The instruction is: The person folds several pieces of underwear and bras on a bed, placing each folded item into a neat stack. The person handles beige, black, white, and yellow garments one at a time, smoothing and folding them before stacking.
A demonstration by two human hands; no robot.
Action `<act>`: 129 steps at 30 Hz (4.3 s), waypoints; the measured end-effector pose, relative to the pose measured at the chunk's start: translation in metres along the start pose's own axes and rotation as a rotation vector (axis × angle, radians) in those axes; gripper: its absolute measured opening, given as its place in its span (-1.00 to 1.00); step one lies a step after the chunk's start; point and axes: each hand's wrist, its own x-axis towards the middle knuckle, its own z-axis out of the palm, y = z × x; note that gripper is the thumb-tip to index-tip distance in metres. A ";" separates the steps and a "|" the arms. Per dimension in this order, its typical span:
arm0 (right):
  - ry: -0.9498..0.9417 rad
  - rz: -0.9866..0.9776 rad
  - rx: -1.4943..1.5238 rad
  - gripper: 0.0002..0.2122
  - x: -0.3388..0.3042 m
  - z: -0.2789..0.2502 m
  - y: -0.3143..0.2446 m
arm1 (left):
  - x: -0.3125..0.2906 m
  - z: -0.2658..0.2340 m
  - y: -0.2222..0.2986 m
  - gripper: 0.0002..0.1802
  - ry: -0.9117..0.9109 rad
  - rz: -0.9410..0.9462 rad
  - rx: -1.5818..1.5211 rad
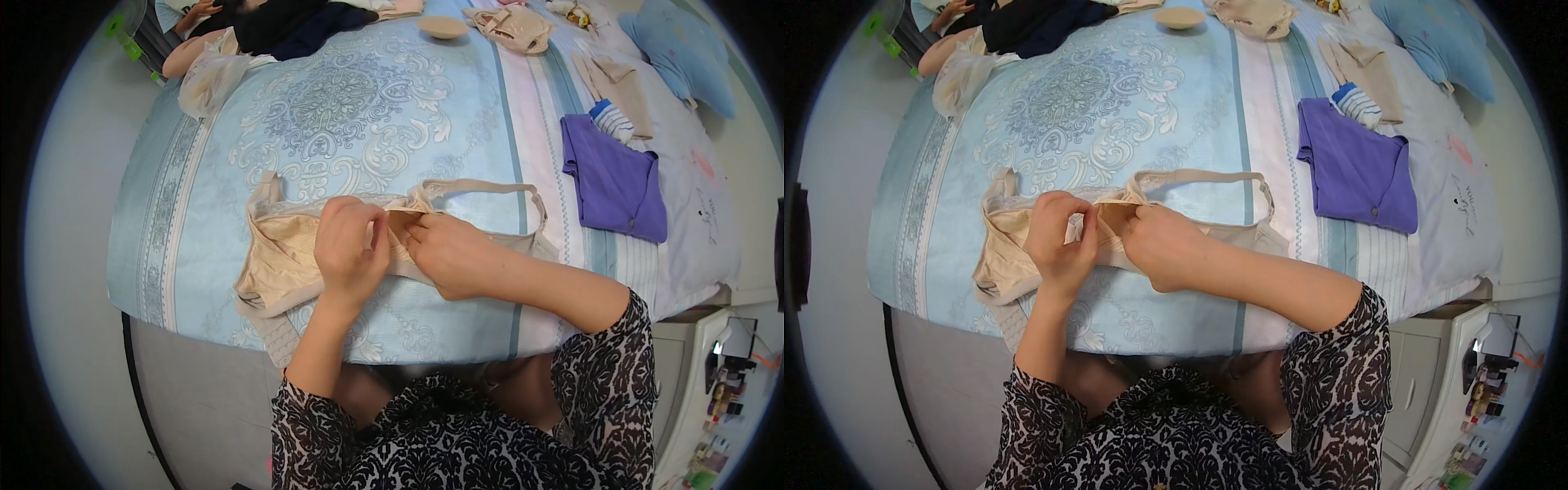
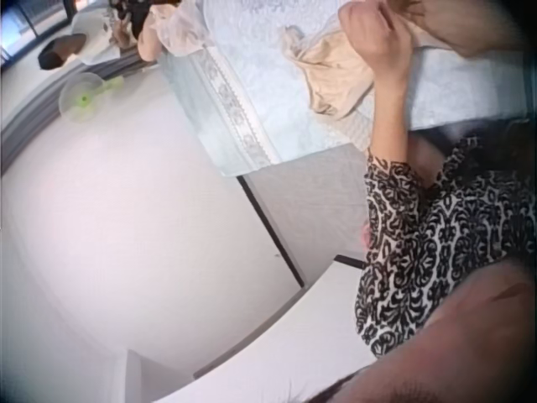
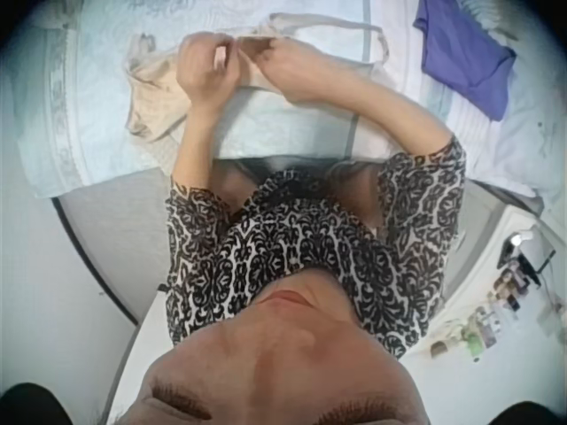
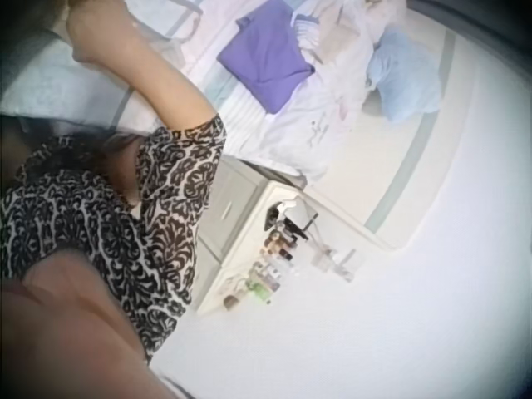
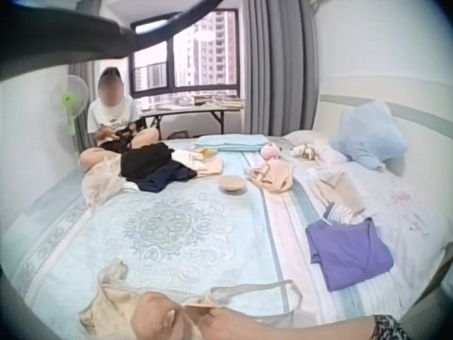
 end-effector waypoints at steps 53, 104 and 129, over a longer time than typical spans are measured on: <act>0.894 0.441 0.344 -0.77 -0.034 -0.045 -0.012 | -0.036 0.024 0.012 -0.65 -0.270 -0.472 -0.441; 0.132 0.087 -0.183 -0.73 -0.049 -0.047 0.001 | -0.031 0.012 0.014 -0.66 -0.427 -0.364 -0.269; -0.185 0.313 0.144 -0.75 -0.012 -0.047 -0.020 | -0.015 0.019 -0.040 -0.73 -0.242 -0.188 -0.263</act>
